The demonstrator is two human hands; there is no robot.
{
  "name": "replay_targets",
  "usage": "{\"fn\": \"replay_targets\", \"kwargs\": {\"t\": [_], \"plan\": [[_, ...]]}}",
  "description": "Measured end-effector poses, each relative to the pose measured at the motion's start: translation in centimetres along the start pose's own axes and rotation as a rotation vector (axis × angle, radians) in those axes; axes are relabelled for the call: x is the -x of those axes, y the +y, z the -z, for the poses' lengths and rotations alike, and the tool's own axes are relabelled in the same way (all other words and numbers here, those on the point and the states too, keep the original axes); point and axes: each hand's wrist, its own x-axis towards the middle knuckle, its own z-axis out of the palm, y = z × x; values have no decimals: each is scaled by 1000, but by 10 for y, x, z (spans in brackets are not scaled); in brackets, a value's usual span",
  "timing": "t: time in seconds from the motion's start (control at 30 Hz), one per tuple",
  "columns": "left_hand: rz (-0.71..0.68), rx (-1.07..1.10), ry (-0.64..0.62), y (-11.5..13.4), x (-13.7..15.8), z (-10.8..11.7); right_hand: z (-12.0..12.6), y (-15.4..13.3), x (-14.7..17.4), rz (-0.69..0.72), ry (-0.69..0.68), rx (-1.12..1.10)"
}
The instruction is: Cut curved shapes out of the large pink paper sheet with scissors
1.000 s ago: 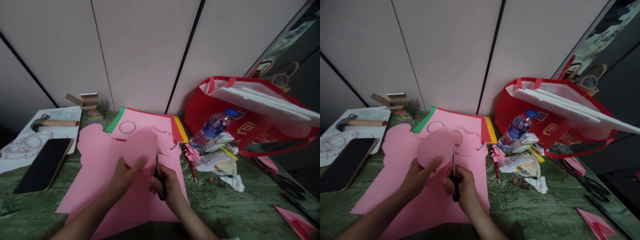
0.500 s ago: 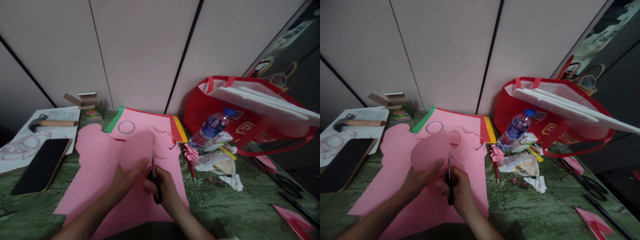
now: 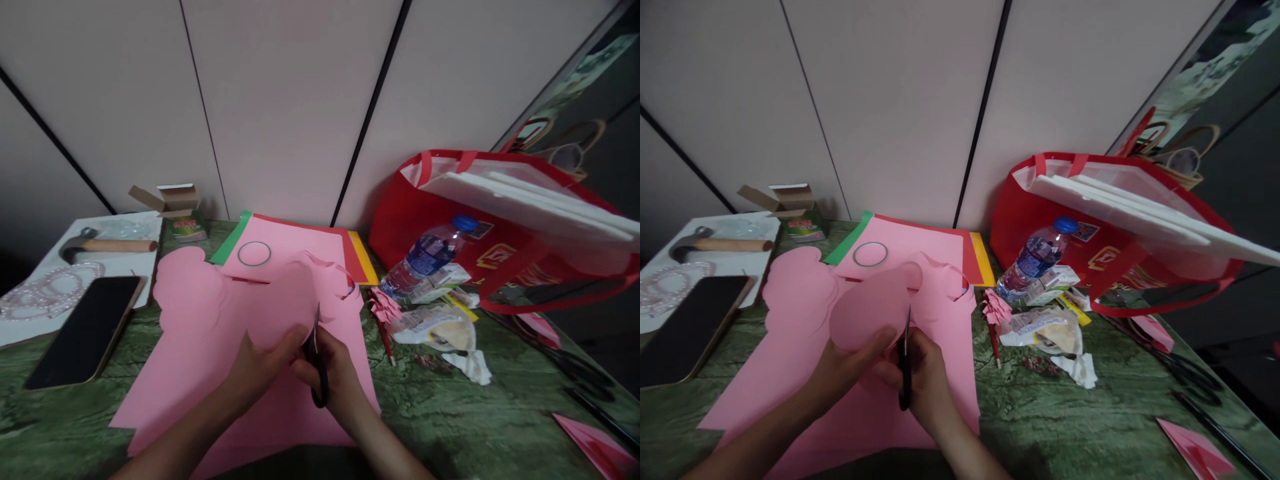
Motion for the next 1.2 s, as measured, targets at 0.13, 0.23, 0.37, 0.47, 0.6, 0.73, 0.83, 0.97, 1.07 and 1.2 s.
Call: {"fn": "replay_targets", "kwargs": {"t": [0.13, 0.23, 0.37, 0.47, 0.6, 0.73, 0.83, 0.97, 1.07, 1.2], "plan": [[16, -5, 30, -3, -1, 0, 0, -1, 0, 12, 1, -23], [19, -13, 39, -5, -2, 1, -1, -2, 0, 13, 9, -42], [25, -33, 27, -7, -2, 3, 0, -2, 1, -14, -9, -82], [38, -42, 21, -5, -2, 3, 0, -3, 0, -31, -14, -82], [61, -18, -56, 0, -1, 3, 0, -6, 1, -49, 2, -58], [60, 2, -128, 6, 1, 2, -1, -5, 1, -83, 25, 1], [43, -6, -150, 5, 1, 3, -1, -3, 1, -88, 43, 13], [-14, 20, -137, 1, -3, 4, 0, -3, 1, -98, 46, 42], [-36, 48, -153, -3, -6, 6, -1, -6, 1, -103, 38, 45], [-68, 54, -172, -5, -10, 7, -2, -6, 1, -111, 41, 28]]}}
